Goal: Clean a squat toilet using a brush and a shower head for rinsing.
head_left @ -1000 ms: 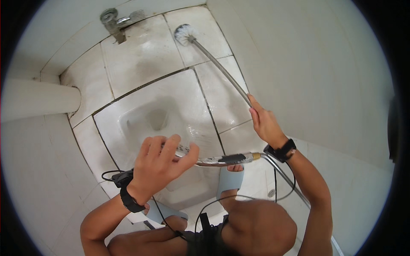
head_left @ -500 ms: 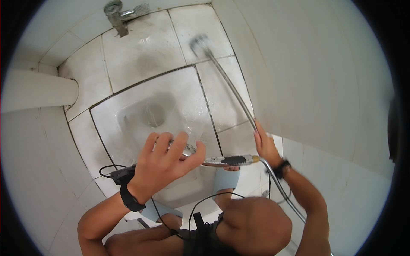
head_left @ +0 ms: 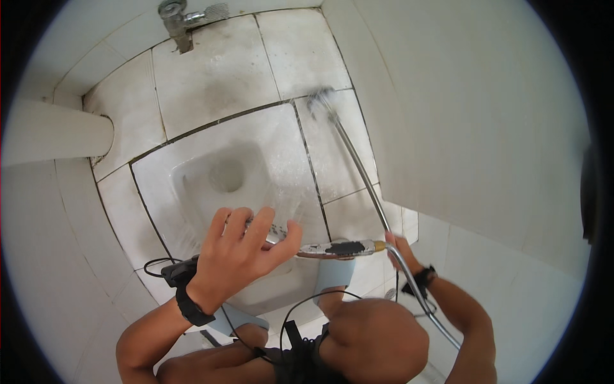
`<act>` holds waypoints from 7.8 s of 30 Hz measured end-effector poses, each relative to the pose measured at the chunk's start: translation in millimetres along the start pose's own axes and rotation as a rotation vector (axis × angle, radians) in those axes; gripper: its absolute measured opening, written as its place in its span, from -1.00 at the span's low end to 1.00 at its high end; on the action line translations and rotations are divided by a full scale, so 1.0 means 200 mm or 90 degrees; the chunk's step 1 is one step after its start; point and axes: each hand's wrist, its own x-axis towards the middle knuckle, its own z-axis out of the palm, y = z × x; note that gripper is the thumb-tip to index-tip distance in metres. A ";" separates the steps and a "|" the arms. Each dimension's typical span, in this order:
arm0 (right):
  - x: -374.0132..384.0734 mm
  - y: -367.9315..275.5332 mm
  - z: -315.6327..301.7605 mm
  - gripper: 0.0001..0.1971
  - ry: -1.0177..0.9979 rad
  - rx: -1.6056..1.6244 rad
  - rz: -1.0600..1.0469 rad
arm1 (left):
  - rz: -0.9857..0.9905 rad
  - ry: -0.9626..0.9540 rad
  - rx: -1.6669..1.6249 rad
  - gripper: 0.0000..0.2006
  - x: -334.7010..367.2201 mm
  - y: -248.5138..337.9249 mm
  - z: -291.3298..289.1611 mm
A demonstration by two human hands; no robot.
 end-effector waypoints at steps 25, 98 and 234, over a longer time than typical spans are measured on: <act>0.00 0.29 -0.02 -0.25 0.079 -0.141 0.095 | 0.006 0.006 -0.039 -0.57 0.00 0.03 0.04; 0.01 -0.10 -0.10 -0.12 0.057 -0.043 0.307 | 0.023 0.033 -0.042 -0.45 0.03 0.01 0.03; -0.28 -1.28 -0.33 -0.53 0.067 0.187 -0.708 | -0.007 0.017 -0.034 -0.48 0.07 -0.01 0.03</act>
